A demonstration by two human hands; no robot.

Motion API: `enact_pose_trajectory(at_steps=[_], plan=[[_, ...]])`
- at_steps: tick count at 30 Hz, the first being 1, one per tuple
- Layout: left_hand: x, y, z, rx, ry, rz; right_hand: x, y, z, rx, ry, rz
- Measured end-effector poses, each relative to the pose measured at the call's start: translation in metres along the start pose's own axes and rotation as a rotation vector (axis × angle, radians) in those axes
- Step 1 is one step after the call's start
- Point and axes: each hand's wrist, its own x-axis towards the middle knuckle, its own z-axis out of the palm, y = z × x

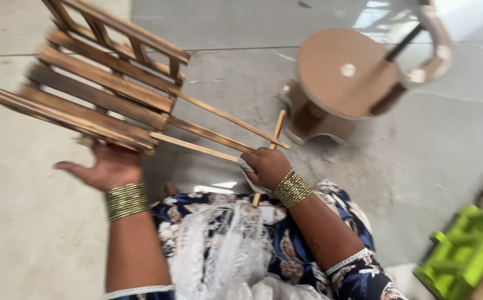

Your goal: The person sits on the floor and wipes a small wooden chair with a cloth. They rotate the chair to clean different sides and then place it on the floor among other miniature chairs.

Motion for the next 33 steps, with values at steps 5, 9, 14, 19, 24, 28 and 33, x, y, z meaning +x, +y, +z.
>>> enact_pose_trajectory(at_steps=[5,9,14,19,24,28,33], plan=[[0.020,-0.029,-0.050,0.416,0.119,0.287,0.012,0.012,0.042,0.016,-0.092,0.030],[0.022,-0.076,-0.067,0.704,0.309,0.184,0.005,0.020,0.056,-0.036,-0.151,0.132],[0.030,-0.092,-0.069,0.583,0.397,-0.152,0.004,0.024,0.041,-0.109,-0.126,0.256],[0.044,-0.032,-0.074,0.270,0.687,-0.004,-0.006,0.040,-0.004,-0.272,0.053,0.105],[0.054,0.009,-0.077,0.418,0.637,0.071,-0.012,0.036,-0.012,-0.284,-0.018,0.166],[0.045,-0.043,-0.069,0.484,0.628,-0.126,-0.006,0.024,0.000,-0.249,0.043,0.109],[-0.031,-0.184,-0.028,0.769,0.417,-0.590,0.001,0.015,0.022,-0.194,-0.025,0.201]])
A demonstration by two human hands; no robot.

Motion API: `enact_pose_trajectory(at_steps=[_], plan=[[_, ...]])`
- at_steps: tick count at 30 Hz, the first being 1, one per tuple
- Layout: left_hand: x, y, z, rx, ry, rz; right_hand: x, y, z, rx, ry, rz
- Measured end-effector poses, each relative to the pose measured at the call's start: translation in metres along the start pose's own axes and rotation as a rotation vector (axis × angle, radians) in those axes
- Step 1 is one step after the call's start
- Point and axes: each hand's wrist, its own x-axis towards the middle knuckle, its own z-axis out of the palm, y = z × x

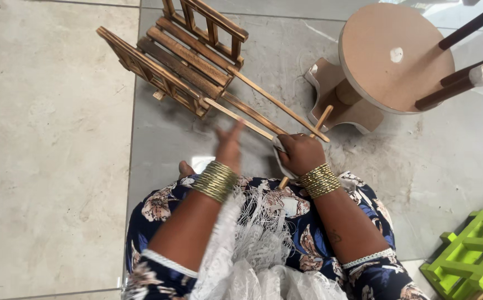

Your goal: The person sits on the floor and wipes a small wooden chair with a cloth. They rotate the chair to clean different sides and then place it on the floor among other miniature chairs.

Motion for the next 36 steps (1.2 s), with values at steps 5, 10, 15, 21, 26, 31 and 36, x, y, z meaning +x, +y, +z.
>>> enact_pose_trajectory(at_steps=[5,10,15,21,26,31,36], plan=[[-0.081,-0.076,0.049,-0.243,-0.029,-0.253,-0.002,-0.002,0.023,0.067,-0.030,0.087],[-0.065,-0.100,0.036,-0.123,-0.198,0.094,-0.002,-0.002,0.041,0.128,-0.023,0.204],[-0.028,-0.115,0.032,-0.063,-0.087,-0.059,-0.002,0.003,0.048,0.067,-0.039,0.295],[-0.007,-0.126,0.034,0.174,-0.149,0.062,-0.007,0.015,0.059,0.079,-0.050,0.391],[-0.006,-0.122,0.034,0.291,-0.139,0.045,-0.007,0.018,0.067,0.123,-0.103,0.449],[-0.007,-0.109,0.029,0.477,-0.133,0.080,-0.002,0.017,0.067,0.233,-0.066,0.349],[0.001,-0.108,0.030,0.515,-0.099,0.070,0.001,0.032,0.061,0.211,-0.129,0.403]])
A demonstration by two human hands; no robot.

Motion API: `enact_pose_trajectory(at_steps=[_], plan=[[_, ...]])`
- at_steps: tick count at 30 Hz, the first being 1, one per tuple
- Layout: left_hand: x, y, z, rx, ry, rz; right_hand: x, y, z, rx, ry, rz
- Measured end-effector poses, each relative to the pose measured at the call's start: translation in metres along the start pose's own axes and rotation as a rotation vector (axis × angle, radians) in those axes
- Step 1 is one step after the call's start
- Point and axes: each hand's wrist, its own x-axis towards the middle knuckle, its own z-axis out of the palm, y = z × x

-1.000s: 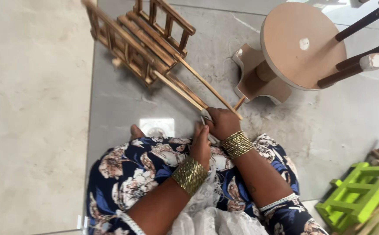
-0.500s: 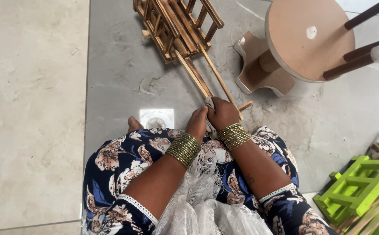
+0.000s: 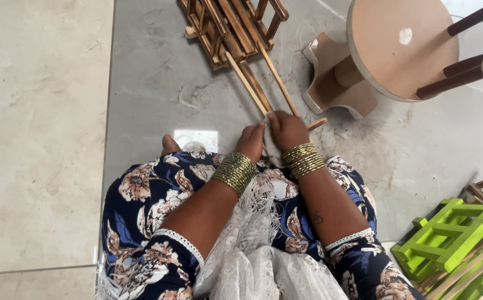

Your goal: The person sits on the floor and wipes a small wooden chair with a cloth. They rotate the chair to clean different sides and then place it on the floor among other miniature chairs.

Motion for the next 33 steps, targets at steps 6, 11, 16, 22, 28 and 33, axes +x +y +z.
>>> enact_pose_trajectory(at_steps=[6,11,16,22,28,33], plan=[[0.009,-0.009,0.005,0.007,-0.019,-0.015,0.007,0.028,-0.032,0.638,0.339,0.002],[0.008,-0.016,0.006,0.141,-0.127,-0.018,0.005,0.049,-0.063,1.537,0.676,-0.052],[-0.001,-0.006,0.004,0.416,-0.142,0.048,-0.001,0.045,-0.030,0.446,0.336,0.014],[-0.022,0.029,-0.006,0.672,-0.242,-0.103,-0.018,0.016,-0.004,0.164,-0.273,-0.218],[-0.045,0.063,-0.012,0.925,-0.322,-0.136,-0.003,-0.018,0.006,0.010,-0.250,-0.207],[-0.051,0.078,-0.022,1.063,-0.311,-0.102,0.024,-0.034,0.018,-0.018,-0.236,-0.203]])
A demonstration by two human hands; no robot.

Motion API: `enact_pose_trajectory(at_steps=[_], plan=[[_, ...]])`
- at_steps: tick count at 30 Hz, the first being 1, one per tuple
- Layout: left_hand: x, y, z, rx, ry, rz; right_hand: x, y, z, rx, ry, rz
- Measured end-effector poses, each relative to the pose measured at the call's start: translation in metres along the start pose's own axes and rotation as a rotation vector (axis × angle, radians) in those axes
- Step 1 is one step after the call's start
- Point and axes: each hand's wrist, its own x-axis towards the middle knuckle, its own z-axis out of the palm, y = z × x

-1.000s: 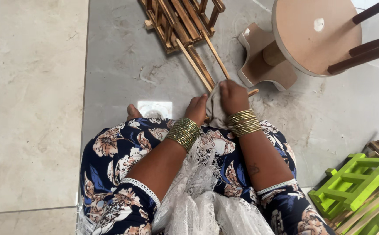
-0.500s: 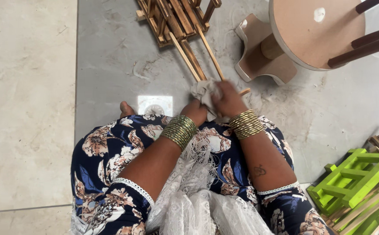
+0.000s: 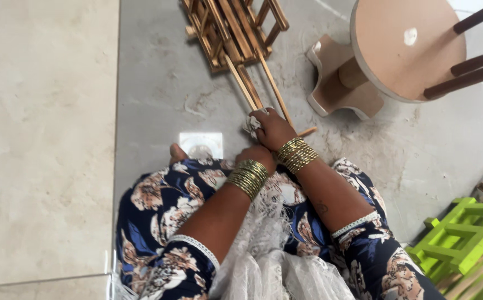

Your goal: The person sits on the floor and wipes a small wooden chair with a cloth. They rotate the chair to clean different sides and then place it on the floor among other miniature chairs.

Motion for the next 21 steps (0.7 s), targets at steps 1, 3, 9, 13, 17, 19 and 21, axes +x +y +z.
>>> enact_pose_trajectory(at_steps=[1,3,9,13,17,19,21], plan=[[-0.001,0.002,-0.001,0.032,-0.013,0.008,0.008,-0.003,0.001,-0.009,0.005,0.004],[-0.002,0.001,-0.003,0.068,-0.021,0.013,0.031,-0.011,0.007,-0.092,0.004,0.055],[-0.006,0.003,-0.004,-0.019,0.021,0.017,0.125,-0.025,0.007,-0.235,-0.033,0.084],[-0.004,0.004,-0.006,0.016,-0.034,0.114,0.163,-0.028,0.006,-0.125,0.288,-0.009],[0.008,0.001,0.003,-0.002,-0.123,0.066,0.153,-0.028,0.016,-0.158,0.067,0.024],[0.018,-0.002,0.012,-0.019,-0.176,0.022,0.133,-0.025,0.018,-0.197,0.046,0.004],[0.027,-0.003,0.024,-0.035,-0.197,0.032,0.103,-0.016,0.014,-0.142,0.016,-0.039]])
